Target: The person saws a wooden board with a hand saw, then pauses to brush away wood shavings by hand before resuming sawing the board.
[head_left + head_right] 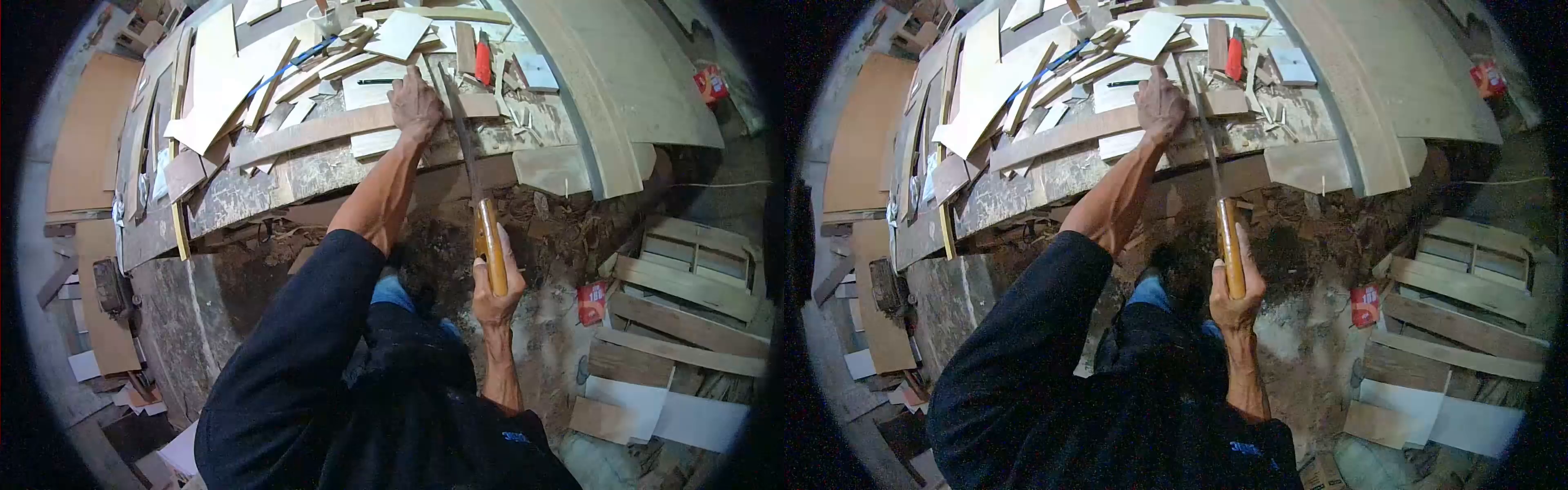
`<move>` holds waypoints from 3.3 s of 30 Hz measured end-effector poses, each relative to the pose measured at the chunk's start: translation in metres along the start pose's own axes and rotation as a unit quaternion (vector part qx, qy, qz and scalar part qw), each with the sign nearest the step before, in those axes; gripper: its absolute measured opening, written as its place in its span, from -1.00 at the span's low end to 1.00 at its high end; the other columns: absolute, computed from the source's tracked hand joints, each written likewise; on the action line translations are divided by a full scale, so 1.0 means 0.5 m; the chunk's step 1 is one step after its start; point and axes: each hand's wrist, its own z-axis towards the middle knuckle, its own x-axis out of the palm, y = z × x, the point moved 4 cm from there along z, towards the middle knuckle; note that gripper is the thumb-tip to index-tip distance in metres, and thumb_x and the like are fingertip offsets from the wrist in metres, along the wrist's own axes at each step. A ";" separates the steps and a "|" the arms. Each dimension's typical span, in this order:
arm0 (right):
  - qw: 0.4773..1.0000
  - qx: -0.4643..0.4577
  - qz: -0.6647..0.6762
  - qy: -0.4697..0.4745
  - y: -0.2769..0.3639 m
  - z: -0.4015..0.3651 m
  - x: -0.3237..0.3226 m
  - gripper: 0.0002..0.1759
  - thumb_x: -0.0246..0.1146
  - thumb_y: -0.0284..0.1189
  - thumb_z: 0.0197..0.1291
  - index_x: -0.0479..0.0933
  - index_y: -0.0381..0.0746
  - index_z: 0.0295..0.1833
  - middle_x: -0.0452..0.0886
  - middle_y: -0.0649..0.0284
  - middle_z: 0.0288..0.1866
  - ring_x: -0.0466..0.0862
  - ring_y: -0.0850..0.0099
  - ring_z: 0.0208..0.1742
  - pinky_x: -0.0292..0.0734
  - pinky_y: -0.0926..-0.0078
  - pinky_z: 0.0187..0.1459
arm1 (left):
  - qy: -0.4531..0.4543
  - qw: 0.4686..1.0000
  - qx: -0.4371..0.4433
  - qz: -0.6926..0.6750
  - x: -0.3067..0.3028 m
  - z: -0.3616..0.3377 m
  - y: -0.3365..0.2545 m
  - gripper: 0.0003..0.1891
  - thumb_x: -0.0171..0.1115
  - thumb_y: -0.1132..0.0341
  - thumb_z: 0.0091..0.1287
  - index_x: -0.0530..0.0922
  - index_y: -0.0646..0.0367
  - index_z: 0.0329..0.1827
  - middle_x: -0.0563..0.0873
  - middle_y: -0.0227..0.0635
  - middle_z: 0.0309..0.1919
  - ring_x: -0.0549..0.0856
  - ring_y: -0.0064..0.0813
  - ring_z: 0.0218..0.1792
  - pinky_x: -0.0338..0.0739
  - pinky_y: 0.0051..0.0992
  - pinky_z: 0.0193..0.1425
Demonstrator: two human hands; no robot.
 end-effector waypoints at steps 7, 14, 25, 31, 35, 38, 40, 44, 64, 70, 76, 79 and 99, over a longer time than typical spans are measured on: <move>1.000 0.000 0.003 0.013 0.003 -0.008 0.001 -0.36 0.15 -0.63 0.18 0.32 -0.30 0.43 0.57 -0.06 0.24 0.67 0.28 0.09 0.56 0.43 0.06 | 0.029 0.996 0.079 0.022 -0.001 -0.013 0.008 -0.63 0.33 0.21 0.16 0.47 0.09 0.00 0.59 -0.25 -0.12 0.54 -0.12 -0.01 0.42 -0.13 0.07; 1.000 0.015 0.018 0.016 0.007 -0.024 0.009 -0.36 0.14 -0.66 0.16 0.33 -0.34 0.42 0.52 -0.04 0.29 0.59 0.22 0.23 0.49 0.37 0.21 | -0.001 0.975 0.220 0.027 0.004 -0.066 0.044 -0.52 0.27 -0.08 0.23 0.50 0.03 0.06 0.47 -0.25 0.01 0.42 -0.16 0.08 0.32 -0.05 0.14; 1.000 -0.011 0.019 -0.001 -0.028 -0.029 0.012 -0.38 0.15 -0.65 0.17 0.34 -0.33 0.41 0.55 -0.03 0.27 0.59 0.25 0.23 0.49 0.40 0.21 | 0.033 0.971 0.236 0.003 -0.019 -0.075 0.046 -0.53 0.15 -0.07 0.36 0.48 -0.09 0.25 0.48 -0.25 0.17 0.41 -0.15 0.21 0.28 -0.06 0.29; 0.999 0.014 0.029 0.014 0.013 -0.083 -0.032 -0.42 0.14 -0.65 0.20 0.36 -0.37 0.38 0.56 -0.08 0.25 0.62 0.18 0.20 0.52 0.36 0.17 | 0.045 0.969 0.241 0.035 -0.022 -0.076 0.039 -0.53 0.13 -0.02 0.38 0.47 -0.01 0.27 0.48 -0.24 0.17 0.41 -0.19 0.22 0.25 -0.04 0.29; 0.999 -0.045 -0.014 0.001 0.006 -0.016 -0.002 -0.41 0.13 -0.66 0.19 0.35 -0.37 0.39 0.57 -0.09 0.22 0.68 0.23 0.10 0.56 0.39 0.08 | 0.065 0.966 0.251 0.011 -0.023 -0.074 0.043 -0.54 0.15 0.08 0.35 0.46 0.02 0.27 0.44 -0.26 0.22 0.36 -0.20 0.26 0.21 -0.02 0.28; 1.000 -0.003 -0.004 0.016 0.022 -0.004 -0.005 -0.40 0.12 -0.67 0.19 0.34 -0.37 0.40 0.57 -0.10 0.22 0.69 0.25 0.08 0.58 0.39 0.05 | 0.085 0.967 0.240 0.016 -0.021 -0.076 0.045 -0.45 0.20 0.12 0.24 0.43 0.03 0.31 0.41 -0.26 0.25 0.34 -0.20 0.28 0.21 -0.06 0.27; 1.000 0.005 0.004 0.028 0.017 -0.036 -0.022 -0.40 0.11 -0.66 0.19 0.34 -0.34 0.41 0.58 -0.08 0.22 0.70 0.27 0.06 0.59 0.42 0.03 | 0.071 0.967 0.243 0.023 -0.015 -0.066 0.043 -0.39 0.24 0.14 0.16 0.42 0.02 0.33 0.41 -0.25 0.25 0.35 -0.19 0.27 0.22 -0.08 0.25; 1.000 -0.018 0.005 0.016 0.032 0.006 -0.004 -0.40 0.12 -0.65 0.19 0.36 -0.30 0.40 0.57 -0.06 0.24 0.68 0.25 0.10 0.57 0.42 0.04 | 0.095 0.964 0.245 0.040 -0.016 -0.067 0.045 -0.29 0.35 0.18 0.05 0.41 0.00 0.36 0.38 -0.25 0.29 0.35 -0.19 0.28 0.24 -0.07 0.24; 0.999 -0.022 -0.014 0.032 0.014 0.077 0.039 -0.39 0.09 -0.67 0.15 0.33 -0.40 0.39 0.54 -0.10 0.26 0.61 0.18 0.21 0.50 0.34 0.20 | 0.135 0.961 0.239 0.033 -0.009 -0.063 0.049 -0.31 0.16 0.23 0.15 0.34 -0.03 0.45 0.30 -0.08 0.42 0.31 -0.09 0.36 0.16 -0.01 0.28; 0.999 -0.034 0.011 0.027 0.029 -0.022 -0.002 -0.39 0.12 -0.65 0.17 0.34 -0.36 0.39 0.54 -0.11 0.27 0.60 0.15 0.24 0.50 0.36 0.21 | 0.077 0.964 0.251 0.037 -0.008 -0.063 0.064 -0.40 0.18 0.08 0.22 0.39 -0.02 0.36 0.37 -0.18 0.28 0.37 -0.16 0.25 0.21 -0.02 0.20; 0.999 -0.032 -0.002 0.016 0.018 0.032 0.030 -0.37 0.10 -0.67 0.16 0.31 -0.36 0.41 0.52 -0.11 0.29 0.63 0.15 0.19 0.55 0.38 0.14 | 0.041 0.965 0.258 0.018 -0.017 -0.069 0.045 -0.43 0.23 -0.01 0.22 0.45 0.02 0.27 0.45 -0.29 0.16 0.38 -0.24 0.19 0.23 -0.04 0.14; 0.999 -0.009 0.013 0.031 0.031 -0.038 -0.006 -0.36 0.08 -0.69 0.15 0.31 -0.36 0.41 0.50 -0.10 0.30 0.64 0.16 0.17 0.54 0.38 0.14 | -0.021 0.954 0.296 0.045 0.007 -0.066 0.062 -0.42 0.24 -0.01 0.21 0.45 0.01 0.27 0.44 -0.30 0.17 0.37 -0.24 0.19 0.23 -0.03 0.15; 0.999 -0.046 0.006 0.006 0.025 -0.046 -0.016 -0.38 0.12 -0.67 0.14 0.35 -0.34 0.40 0.61 -0.11 0.15 0.72 0.31 0.01 0.60 0.45 -0.04 | 0.008 0.961 0.277 0.013 -0.006 -0.068 0.055 -0.46 0.18 -0.08 0.28 0.47 0.00 0.24 0.45 -0.32 0.15 0.37 -0.24 0.19 0.21 -0.06 0.18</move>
